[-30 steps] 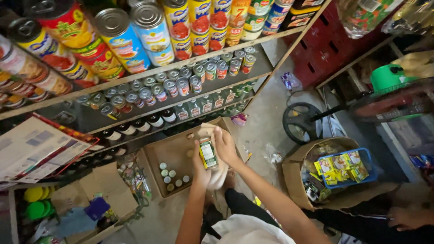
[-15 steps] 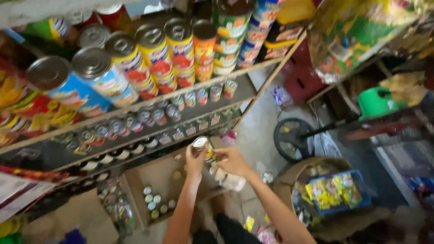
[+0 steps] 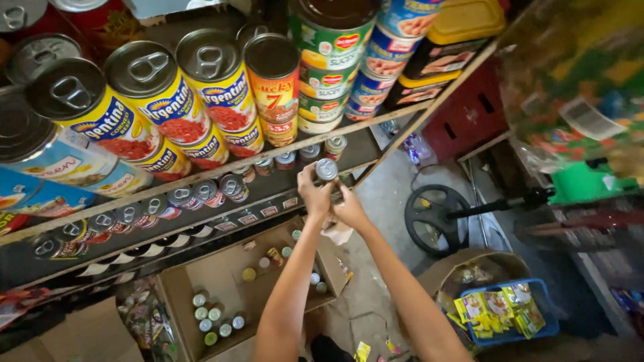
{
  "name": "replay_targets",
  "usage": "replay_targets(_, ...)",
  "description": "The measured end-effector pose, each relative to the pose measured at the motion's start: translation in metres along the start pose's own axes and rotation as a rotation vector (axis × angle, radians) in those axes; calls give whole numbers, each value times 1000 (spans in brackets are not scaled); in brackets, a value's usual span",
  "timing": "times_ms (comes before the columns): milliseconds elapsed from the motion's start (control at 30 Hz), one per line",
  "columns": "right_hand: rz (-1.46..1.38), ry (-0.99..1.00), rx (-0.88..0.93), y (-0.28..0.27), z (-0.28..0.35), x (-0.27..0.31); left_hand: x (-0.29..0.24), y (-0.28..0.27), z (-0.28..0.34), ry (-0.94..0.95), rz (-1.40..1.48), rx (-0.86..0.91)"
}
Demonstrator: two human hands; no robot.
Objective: Wiping canned goods with a cloth and organizing them on a shelf and in a box.
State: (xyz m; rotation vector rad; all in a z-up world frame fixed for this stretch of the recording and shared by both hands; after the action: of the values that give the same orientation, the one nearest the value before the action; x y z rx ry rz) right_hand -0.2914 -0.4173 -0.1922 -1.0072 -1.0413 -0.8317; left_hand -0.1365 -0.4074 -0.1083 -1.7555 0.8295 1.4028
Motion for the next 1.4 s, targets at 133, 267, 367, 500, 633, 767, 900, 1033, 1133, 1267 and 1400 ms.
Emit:
replay_targets(133, -32, -274, 61, 3, -19, 0, 13, 16, -13, 127, -37, -39)
replay_targets(267, -26, 133, 111, 10, -20, 6, 63, 37, -21, -21, 129, 32)
replay_targets(367, 24, 105, 79, 11, -29, 0, 91, 41, -21, -17, 30, 22)
replay_targets(500, 59, -73, -36, -3, -49, -51, 106, 35, -4, -76, 126, 87)
replay_targets(633, 207, -245, -287, 0, 11, -11, 153, -5, 57, -227, 175, 67)
replay_targets(767, 150, -120, -164, 47, 44, -54, 238, -67, 126, -191, 268, -85)
replay_targets(900, 262, -47, 30, 121, 103, -72, 294, -153, 207, -431, 184, -228)
replay_targets(1033, 176, -26, 206, 191, 152, -86, 319, -237, 284, -737, -16, -289)
replay_targets(1133, 277, 77, 285, 244, 184, -84, 317, -285, 300, -589, -105, -217)
replay_targets(1267, 625, 25, 420, 316, 223, -58, 354, -345, 354, -717, -301, -209)
replay_targets(1400, 1070, -186, 573, 394, 243, -132, 406, -378, 379, -803, -318, -65)
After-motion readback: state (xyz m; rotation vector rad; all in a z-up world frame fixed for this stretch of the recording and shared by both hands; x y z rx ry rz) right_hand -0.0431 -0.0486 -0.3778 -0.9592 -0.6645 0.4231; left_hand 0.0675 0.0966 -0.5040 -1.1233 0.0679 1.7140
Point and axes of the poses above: each hand's wrist, its own z-axis away from the middle knuckle, its own y-axis out of the palm, x = y × z, the point moved 9 cm from there along -z, towards the middle knuckle, and after that the axes turned 3 degrees about x, right-handed, at the moved point
